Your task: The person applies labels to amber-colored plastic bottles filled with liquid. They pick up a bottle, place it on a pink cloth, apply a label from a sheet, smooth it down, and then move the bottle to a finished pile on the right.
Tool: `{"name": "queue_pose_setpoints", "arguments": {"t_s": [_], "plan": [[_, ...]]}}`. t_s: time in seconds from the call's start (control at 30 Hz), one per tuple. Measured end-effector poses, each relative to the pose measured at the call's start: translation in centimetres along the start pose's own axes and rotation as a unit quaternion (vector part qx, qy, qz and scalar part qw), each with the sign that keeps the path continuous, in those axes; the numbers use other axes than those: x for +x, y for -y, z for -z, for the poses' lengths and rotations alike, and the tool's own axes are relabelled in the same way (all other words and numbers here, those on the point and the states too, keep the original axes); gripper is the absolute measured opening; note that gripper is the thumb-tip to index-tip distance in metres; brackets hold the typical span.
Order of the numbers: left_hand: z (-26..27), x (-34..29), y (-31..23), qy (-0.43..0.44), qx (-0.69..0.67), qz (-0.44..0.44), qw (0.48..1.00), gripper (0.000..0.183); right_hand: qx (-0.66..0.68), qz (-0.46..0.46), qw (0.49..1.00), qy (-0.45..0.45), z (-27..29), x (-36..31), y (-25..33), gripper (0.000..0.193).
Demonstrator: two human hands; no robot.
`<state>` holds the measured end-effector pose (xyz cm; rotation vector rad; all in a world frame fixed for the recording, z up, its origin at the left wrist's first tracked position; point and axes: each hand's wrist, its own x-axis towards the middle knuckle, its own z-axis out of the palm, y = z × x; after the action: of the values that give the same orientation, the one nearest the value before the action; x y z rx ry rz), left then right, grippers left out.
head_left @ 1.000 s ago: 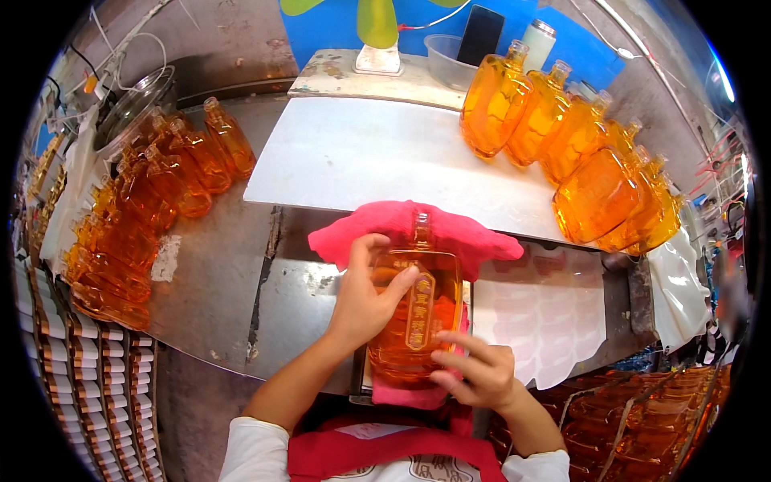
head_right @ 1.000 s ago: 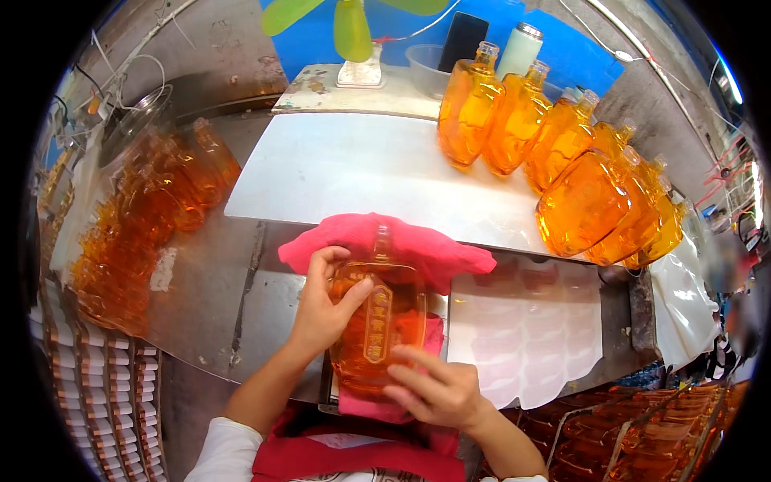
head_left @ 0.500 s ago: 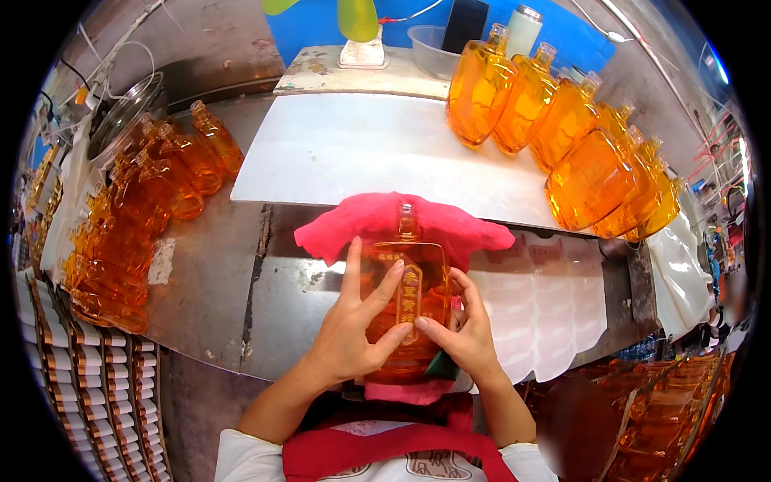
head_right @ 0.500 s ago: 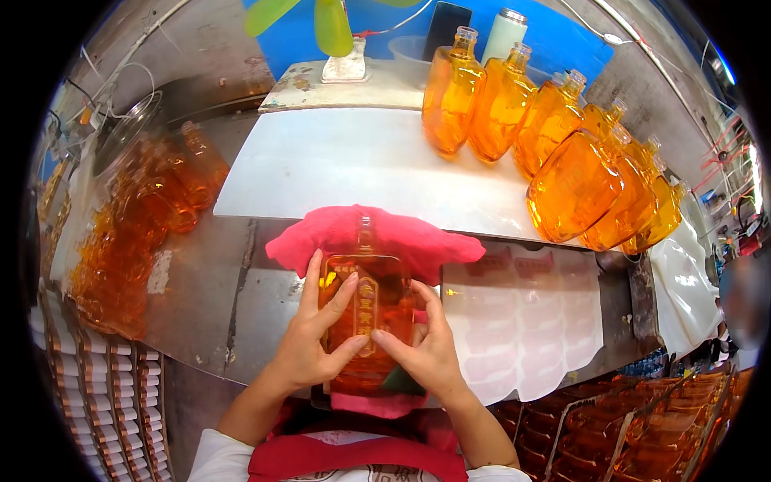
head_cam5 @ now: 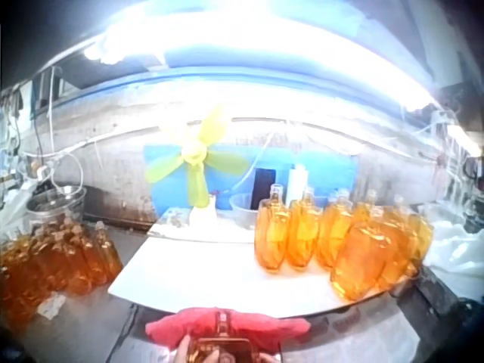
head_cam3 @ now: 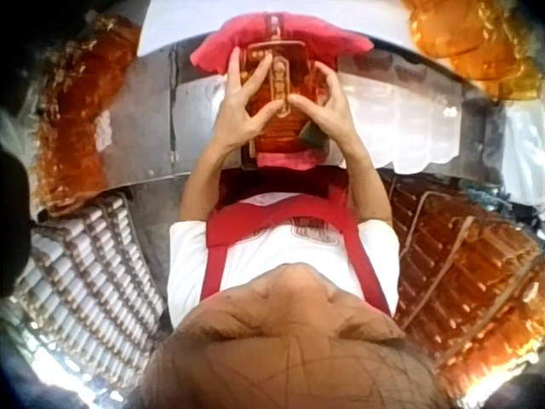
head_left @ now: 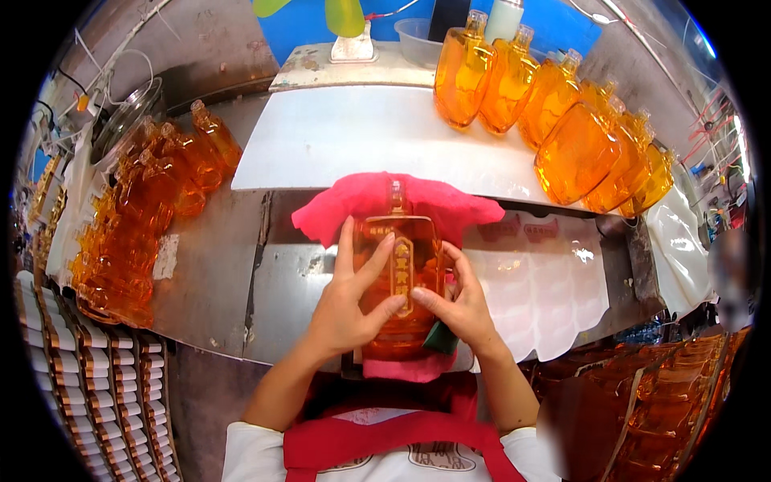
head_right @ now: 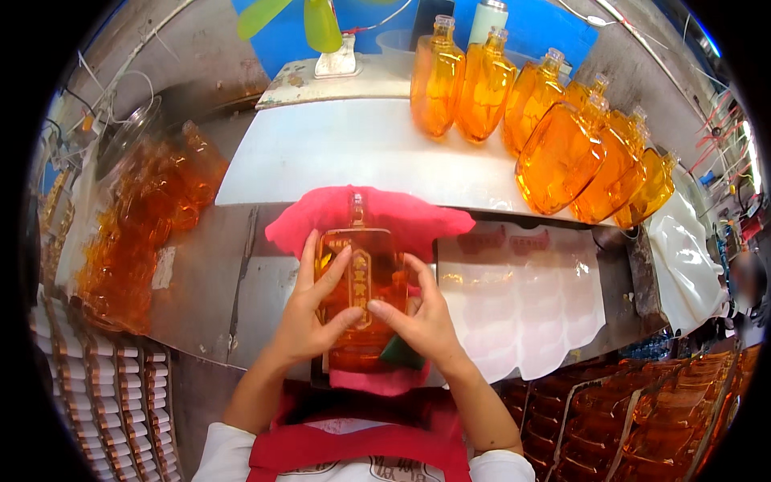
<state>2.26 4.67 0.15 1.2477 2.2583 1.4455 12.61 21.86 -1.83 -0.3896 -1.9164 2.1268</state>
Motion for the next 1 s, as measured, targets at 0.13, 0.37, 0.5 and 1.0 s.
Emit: {"name": "queue_pose_setpoints", "arguments": {"t_s": [0.13, 0.37, 0.5, 1.0], "plan": [[1.2, -0.5, 1.1, 0.026, -0.07, 0.0, 0.997, 0.059, 0.011, -0.017, 1.0, -0.023, 1.1, -0.3, 0.2, 0.07], [1.8, -0.1, -0.2, 0.044, -0.044, 0.007, 0.998, 0.056, -0.04, -0.001, 0.999, -0.032, 0.7, -0.7, 0.3, 0.068], [1.2, 0.1, -0.6, 0.045, -0.008, 0.018, 0.999, 0.06, -0.024, 0.002, 1.0, -0.014, -0.4, -0.5, 1.1, 0.071], [1.3, 0.2, 0.0, 0.046, 0.056, -0.01, 0.997, 0.068, -0.007, -0.023, 1.0, -0.009, -0.4, -0.5, 1.0, 0.078]]}}
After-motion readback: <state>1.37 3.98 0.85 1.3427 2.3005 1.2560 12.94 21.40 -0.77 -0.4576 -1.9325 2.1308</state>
